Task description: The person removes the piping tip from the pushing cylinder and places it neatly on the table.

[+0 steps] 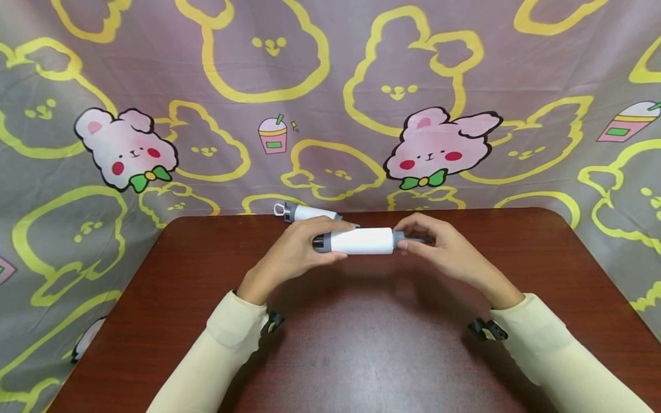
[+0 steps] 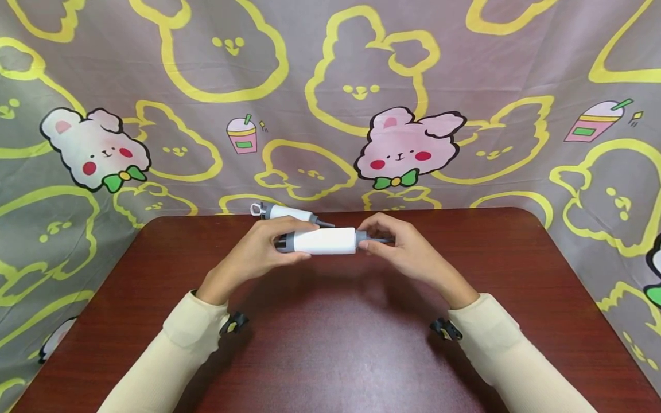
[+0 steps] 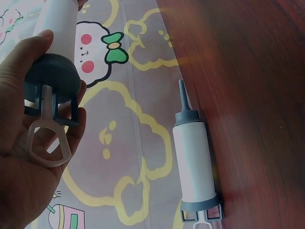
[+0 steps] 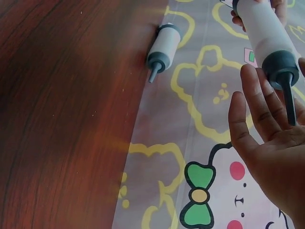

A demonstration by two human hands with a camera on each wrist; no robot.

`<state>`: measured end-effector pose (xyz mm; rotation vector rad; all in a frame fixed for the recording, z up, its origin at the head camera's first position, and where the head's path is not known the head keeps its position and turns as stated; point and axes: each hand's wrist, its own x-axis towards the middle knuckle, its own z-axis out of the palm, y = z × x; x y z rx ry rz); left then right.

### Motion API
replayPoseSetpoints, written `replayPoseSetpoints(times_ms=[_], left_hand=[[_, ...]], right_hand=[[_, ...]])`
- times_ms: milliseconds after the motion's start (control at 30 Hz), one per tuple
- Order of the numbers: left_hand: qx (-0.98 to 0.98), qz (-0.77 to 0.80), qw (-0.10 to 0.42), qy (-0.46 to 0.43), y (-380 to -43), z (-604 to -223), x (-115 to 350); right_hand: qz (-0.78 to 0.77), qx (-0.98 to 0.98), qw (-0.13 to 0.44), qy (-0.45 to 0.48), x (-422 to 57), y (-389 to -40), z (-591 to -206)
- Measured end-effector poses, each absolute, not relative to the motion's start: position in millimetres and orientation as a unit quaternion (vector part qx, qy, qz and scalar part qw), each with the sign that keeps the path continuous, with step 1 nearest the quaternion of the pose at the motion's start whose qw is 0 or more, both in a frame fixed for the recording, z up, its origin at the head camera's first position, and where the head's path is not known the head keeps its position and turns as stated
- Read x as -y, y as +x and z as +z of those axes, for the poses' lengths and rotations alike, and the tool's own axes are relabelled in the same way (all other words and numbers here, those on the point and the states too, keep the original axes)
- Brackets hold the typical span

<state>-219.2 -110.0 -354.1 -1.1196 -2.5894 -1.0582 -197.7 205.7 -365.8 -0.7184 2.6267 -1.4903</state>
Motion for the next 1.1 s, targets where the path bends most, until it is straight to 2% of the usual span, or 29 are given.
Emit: replayPoseSetpoints(times_ms=[300,633,1100], left_hand=[[0.858,-0.352,0.066,-0.370,-219.2,-354.1,109.9],[0.862,-0.332,0.074,-0.376,-217.8,-353.5,108.3],[0.858,-0.335,0.080,-0.381,-219.1,-354.2,106.6]], right_hand=[[-0.477,-0.848,0.017,-0.232,-205.7,-199.6,-365.3],[-0.477,-0.850,0.046,-0.218,-205.9,-199.0,-367.6],[-0.490,-0.839,0.034,-0.235,-208.8,-196.8,-364.6]])
